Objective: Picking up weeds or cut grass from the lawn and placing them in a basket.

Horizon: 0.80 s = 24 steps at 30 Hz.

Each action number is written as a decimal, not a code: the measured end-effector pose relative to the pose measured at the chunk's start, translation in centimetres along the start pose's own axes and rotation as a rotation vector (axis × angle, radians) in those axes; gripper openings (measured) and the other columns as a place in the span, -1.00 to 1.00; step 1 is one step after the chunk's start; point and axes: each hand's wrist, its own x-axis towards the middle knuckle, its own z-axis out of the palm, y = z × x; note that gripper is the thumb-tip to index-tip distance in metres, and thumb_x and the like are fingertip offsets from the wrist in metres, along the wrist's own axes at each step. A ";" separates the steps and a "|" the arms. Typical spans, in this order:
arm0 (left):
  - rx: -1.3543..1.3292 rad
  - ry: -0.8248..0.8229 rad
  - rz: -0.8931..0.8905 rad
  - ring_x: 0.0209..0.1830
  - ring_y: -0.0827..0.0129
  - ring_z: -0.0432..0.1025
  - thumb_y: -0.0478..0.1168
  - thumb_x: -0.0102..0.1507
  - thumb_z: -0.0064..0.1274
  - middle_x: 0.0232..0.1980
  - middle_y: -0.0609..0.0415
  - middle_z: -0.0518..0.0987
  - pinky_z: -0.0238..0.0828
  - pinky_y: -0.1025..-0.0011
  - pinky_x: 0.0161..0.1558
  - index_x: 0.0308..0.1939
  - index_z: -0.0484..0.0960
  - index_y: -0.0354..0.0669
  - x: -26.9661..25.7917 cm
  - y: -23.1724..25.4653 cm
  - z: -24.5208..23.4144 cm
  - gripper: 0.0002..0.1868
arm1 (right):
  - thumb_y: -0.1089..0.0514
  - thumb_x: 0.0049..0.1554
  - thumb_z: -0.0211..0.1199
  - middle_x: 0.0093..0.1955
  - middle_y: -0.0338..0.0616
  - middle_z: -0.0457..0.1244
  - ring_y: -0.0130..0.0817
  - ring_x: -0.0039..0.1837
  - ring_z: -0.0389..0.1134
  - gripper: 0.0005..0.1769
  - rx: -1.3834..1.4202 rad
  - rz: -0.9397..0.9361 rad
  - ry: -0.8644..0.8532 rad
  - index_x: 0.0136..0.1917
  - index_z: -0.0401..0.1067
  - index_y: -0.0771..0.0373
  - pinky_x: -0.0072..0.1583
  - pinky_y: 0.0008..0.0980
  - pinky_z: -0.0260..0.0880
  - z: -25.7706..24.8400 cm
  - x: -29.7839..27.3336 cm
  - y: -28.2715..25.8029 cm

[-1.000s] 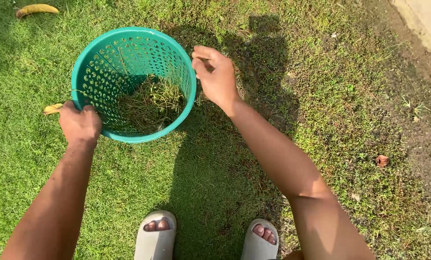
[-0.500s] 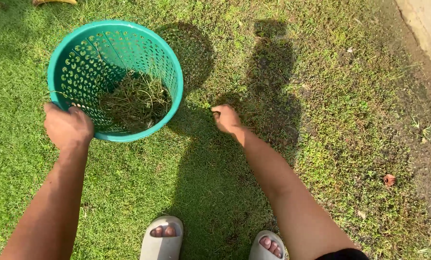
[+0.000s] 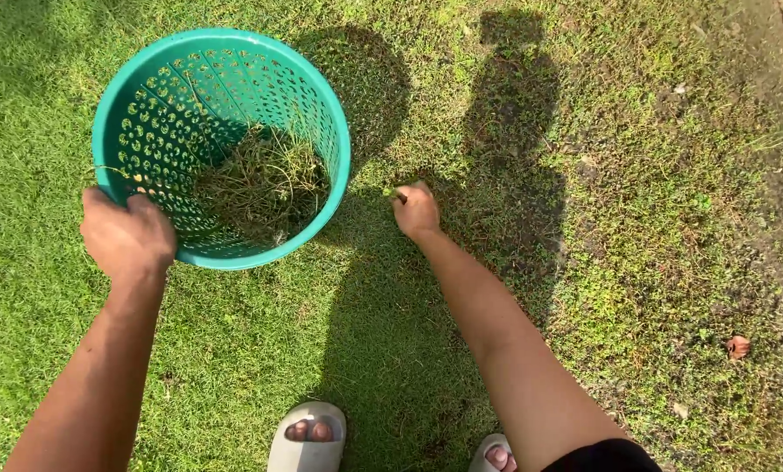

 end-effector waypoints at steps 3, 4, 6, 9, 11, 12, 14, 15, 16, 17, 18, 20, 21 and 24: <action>-0.040 0.006 0.038 -0.26 -0.07 0.55 -0.27 0.32 -0.01 -0.24 -0.19 0.61 0.43 -0.01 -0.11 -0.11 0.48 -0.31 0.0 -0.1 -0.1 -0.85 | 0.11 0.18 0.31 0.09 0.07 0.31 0.00 0.07 0.37 -0.83 0.063 -0.022 0.059 0.01 0.61 0.19 0.13 -0.04 0.40 0.2 0.2 -0.1; -0.038 0.005 0.037 -0.26 -0.07 0.55 -0.27 0.32 -0.01 -0.24 -0.19 0.61 0.43 -0.01 -0.11 -0.11 0.48 -0.31 -0.2 0.3 -0.3 -0.85 | 0.11 0.18 0.31 0.09 0.07 0.31 0.00 0.07 0.37 -0.83 0.063 -0.021 0.057 0.01 0.61 0.19 0.13 -0.04 0.40 1.1 0.6 0.8; -0.068 -0.042 -0.032 -0.29 0.01 0.56 -0.27 0.32 -0.06 -0.26 -0.17 0.61 0.46 0.04 -0.12 -0.12 0.47 -0.29 -0.4 1.0 -0.9 -0.86 | 0.19 0.22 0.17 0.16 -0.03 0.33 -0.13 0.09 0.43 -0.81 0.089 -0.006 -0.024 -0.01 0.59 0.22 0.23 -0.14 0.47 2.7 1.4 2.6; -0.033 -0.009 0.004 -0.28 0.01 0.55 -0.28 0.34 -0.05 -0.25 -0.16 0.61 0.45 0.02 -0.12 -0.09 0.50 -0.27 -0.3 0.3 -0.4 -0.87 | 0.12 0.26 0.14 0.16 -0.01 0.33 -0.10 0.13 0.41 -0.77 0.048 0.038 -0.065 0.02 0.58 0.22 0.27 -0.11 0.45 1.8 1.1 2.3; -0.038 0.000 0.022 -0.29 0.00 0.55 -0.28 0.34 -0.04 -0.25 -0.17 0.61 0.45 0.02 -0.11 -0.10 0.50 -0.29 -0.4 -0.1 -0.4 -0.87 | 0.14 0.26 0.15 0.13 0.00 0.35 -0.08 0.17 0.39 -0.77 0.043 -0.055 -0.028 -0.01 0.60 0.23 0.31 -0.08 0.39 3.2 1.7 4.5; -0.041 0.006 0.036 -0.29 -0.01 0.54 -0.29 0.33 -0.03 -0.25 -0.17 0.61 0.45 0.02 -0.11 -0.10 0.50 -0.31 -0.5 -0.2 -0.3 -0.86 | 0.15 0.27 0.15 0.09 0.02 0.36 -0.06 0.20 0.37 -0.76 0.034 -0.145 0.003 -0.05 0.62 0.24 0.36 -0.05 0.34 3.9 2.0 5.7; -0.026 -0.010 0.008 -0.28 -0.01 0.55 -0.28 0.33 -0.03 -0.24 -0.18 0.62 0.45 0.01 -0.10 -0.09 0.50 -0.31 -0.6 0.3 -0.6 -0.85 | 0.12 0.29 0.15 0.08 0.02 0.34 -0.07 0.17 0.37 -0.76 0.077 -0.093 -0.051 -0.03 0.58 0.28 0.31 -0.05 0.34 1.6 0.7 3.8; -0.007 -0.027 -0.023 -0.27 -0.01 0.55 -0.27 0.33 -0.03 -0.24 -0.18 0.62 0.44 0.01 -0.09 -0.08 0.49 -0.30 -0.7 0.5 -0.9 -0.85 | 0.08 0.31 0.15 0.08 0.03 0.32 -0.09 0.14 0.36 -0.74 0.120 -0.040 -0.110 0.00 0.54 0.31 0.26 -0.06 0.34 0.6 0.0 2.8; -0.009 -0.029 -0.025 -0.27 -0.01 0.55 -0.27 0.33 -0.03 -0.24 -0.18 0.62 0.44 0.01 -0.09 -0.08 0.49 -0.30 -0.8 0.7 -0.9 -0.85 | 0.08 0.31 0.15 0.08 0.03 0.32 -0.09 0.14 0.36 -0.74 0.116 -0.039 -0.110 0.00 0.54 0.31 0.26 -0.06 0.34 -0.2 -0.3 2.1; -0.019 -0.020 -0.032 -0.25 -0.02 0.56 -0.26 0.34 -0.03 -0.21 -0.18 0.62 0.44 0.00 -0.09 -0.07 0.50 -0.28 -0.9 0.8 -1.0 -0.84 | 0.07 0.29 0.16 0.05 -0.04 0.32 -0.16 0.11 0.35 -0.75 0.242 -0.005 -0.100 0.01 0.54 0.28 0.22 -0.12 0.33 -1.0 -0.5 1.5; -0.032 -0.012 -0.038 -0.23 -0.03 0.56 -0.25 0.35 -0.03 -0.19 -0.19 0.63 0.44 0.00 -0.09 -0.05 0.51 -0.26 -0.9 1.1 -0.9 -0.84 | 0.06 0.28 0.16 0.03 -0.12 0.32 -0.23 0.08 0.35 -0.75 0.365 0.030 -0.086 0.03 0.54 0.25 0.17 -0.19 0.32 -1.9 -0.7 0.9; -0.028 -0.027 -0.061 -0.21 -0.05 0.56 -0.25 0.35 -0.02 -0.18 -0.21 0.63 0.44 0.00 -0.06 -0.04 0.49 -0.27 -0.9 1.0 -0.7 -0.83 | 0.06 0.32 0.20 -0.06 -0.08 0.32 -0.24 -0.01 0.32 -0.74 0.466 0.032 0.000 0.02 0.54 0.31 0.07 -0.23 0.34 -0.9 0.8 2.5; -0.017 -0.038 -0.083 -0.19 -0.06 0.56 -0.25 0.34 -0.02 -0.17 -0.22 0.63 0.44 0.00 -0.04 -0.04 0.47 -0.28 -0.9 1.0 -0.8 -0.82 | 0.05 0.36 0.24 -0.16 -0.04 0.32 -0.24 -0.09 0.30 -0.71 0.572 0.033 0.081 0.01 0.53 0.36 -0.02 -0.27 0.36 -0.3 1.6 3.2; 0.024 0.008 -0.030 -0.16 -0.13 0.55 -0.24 0.34 0.04 -0.15 -0.25 0.63 0.43 -0.03 -0.04 -0.04 0.49 -0.29 -0.9 0.2 -0.1 -0.81 | 0.14 0.30 0.19 -0.10 -0.26 0.42 -0.48 -0.08 0.37 -0.80 0.821 -0.079 0.121 0.06 0.57 0.26 -0.07 -0.47 0.39 -4.1 1.3 0.9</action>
